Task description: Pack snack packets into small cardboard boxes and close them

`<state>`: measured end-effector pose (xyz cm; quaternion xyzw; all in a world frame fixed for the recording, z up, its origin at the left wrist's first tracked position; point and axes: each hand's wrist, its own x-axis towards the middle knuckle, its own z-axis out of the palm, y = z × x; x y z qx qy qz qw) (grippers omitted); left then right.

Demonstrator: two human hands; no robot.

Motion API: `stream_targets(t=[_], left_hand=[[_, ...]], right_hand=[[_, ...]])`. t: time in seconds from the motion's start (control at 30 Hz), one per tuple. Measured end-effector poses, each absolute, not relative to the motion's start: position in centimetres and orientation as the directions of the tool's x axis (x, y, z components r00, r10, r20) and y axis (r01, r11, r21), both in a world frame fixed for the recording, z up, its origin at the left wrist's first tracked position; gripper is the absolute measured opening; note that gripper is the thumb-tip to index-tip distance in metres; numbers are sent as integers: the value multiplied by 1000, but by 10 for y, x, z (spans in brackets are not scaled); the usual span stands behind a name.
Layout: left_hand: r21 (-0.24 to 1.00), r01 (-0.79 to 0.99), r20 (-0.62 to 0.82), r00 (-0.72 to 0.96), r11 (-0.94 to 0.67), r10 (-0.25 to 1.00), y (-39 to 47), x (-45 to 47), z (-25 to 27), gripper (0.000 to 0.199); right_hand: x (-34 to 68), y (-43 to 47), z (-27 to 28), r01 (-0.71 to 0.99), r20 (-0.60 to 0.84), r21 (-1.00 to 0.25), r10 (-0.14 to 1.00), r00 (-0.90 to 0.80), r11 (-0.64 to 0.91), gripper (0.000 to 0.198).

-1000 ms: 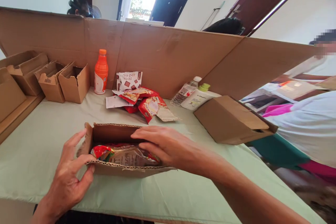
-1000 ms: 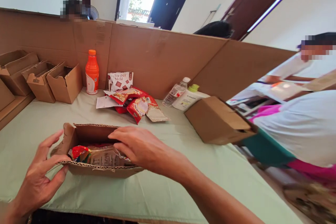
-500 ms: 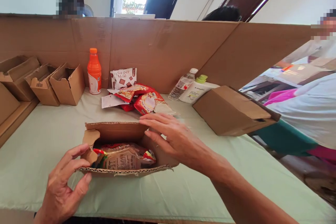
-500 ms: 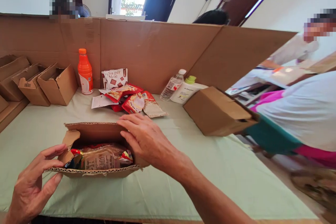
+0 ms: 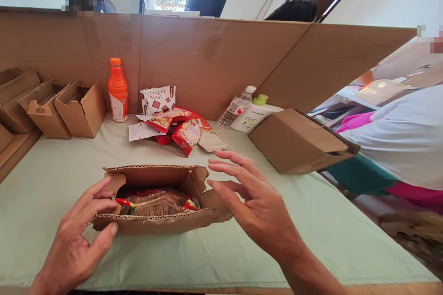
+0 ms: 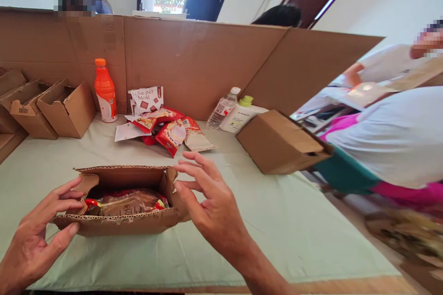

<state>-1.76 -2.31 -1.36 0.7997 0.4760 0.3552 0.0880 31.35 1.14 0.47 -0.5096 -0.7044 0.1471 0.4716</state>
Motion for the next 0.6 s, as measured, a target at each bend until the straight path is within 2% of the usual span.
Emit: stream_targets(t=[0.07,0.2,0.33,0.43,0.53,0.6], left_hand=[[463,722,451,307,-514,838,-20,-19,-10,24],[438,757,401,318,-485,859,-13,-20,-7,42],[442,754,398,320,-485,860,-9,-19,-7,52],[466,746,415,290,-475,862,-7,-17,-7,54],[483,741,409,281,-467,868,-8,-17,-9,58],[477,744,400,291,-468,869,-10,-18,-9,54]], right_hand=[[314,12,3,551,487,-722,873,-24,418,21],[309,14,-1,519,288,-790,944,-159,328,29],[306,17,-3,448,242,-823,928,-283,351,36],[313,17,-5,375,282,-837,902,-328,398,43],[325,12,-13,418,390,-795,898,-203,440,40],[332,4,-21,469,450,-764,887,-105,443,35]])
